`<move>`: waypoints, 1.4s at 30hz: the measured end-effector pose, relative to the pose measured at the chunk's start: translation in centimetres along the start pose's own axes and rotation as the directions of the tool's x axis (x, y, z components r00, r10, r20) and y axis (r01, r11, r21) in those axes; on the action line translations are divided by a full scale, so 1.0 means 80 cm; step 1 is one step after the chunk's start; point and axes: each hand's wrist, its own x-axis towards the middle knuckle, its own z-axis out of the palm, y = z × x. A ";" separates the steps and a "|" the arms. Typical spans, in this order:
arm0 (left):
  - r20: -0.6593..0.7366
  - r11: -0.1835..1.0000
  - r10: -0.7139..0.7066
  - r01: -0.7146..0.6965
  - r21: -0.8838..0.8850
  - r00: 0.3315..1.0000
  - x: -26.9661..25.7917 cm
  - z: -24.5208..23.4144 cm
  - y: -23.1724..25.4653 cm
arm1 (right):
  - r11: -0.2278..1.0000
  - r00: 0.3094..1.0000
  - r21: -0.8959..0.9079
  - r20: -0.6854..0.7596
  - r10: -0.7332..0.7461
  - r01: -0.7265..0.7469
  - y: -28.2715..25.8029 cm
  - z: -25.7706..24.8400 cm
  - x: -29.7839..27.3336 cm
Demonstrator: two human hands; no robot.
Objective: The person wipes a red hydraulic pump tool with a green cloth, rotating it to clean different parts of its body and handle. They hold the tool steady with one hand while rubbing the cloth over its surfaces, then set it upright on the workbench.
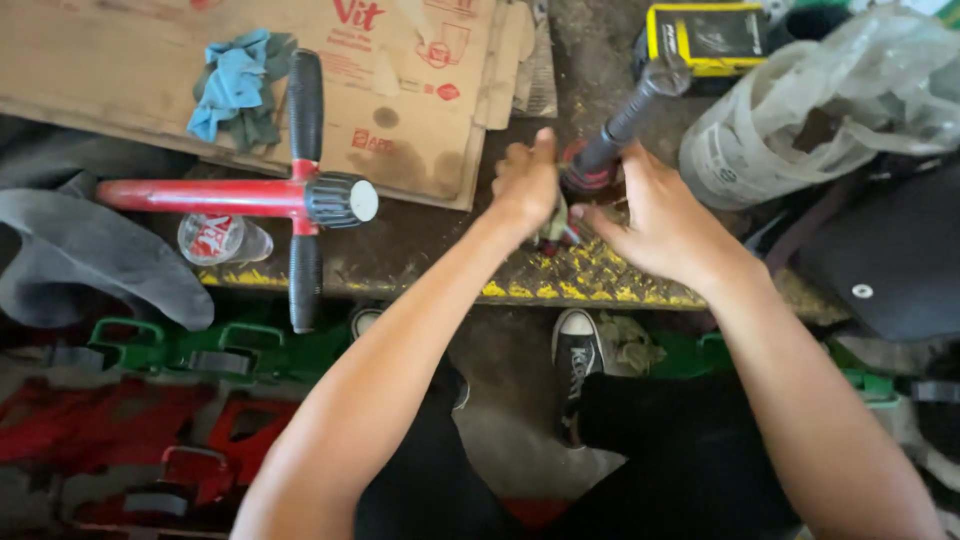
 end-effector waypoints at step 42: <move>0.446 0.082 0.607 -0.610 0.788 0.658 -0.102 -0.009 0.021 | 0.274 0.649 0.883 -0.467 0.601 0.381 0.188 -0.035 -0.054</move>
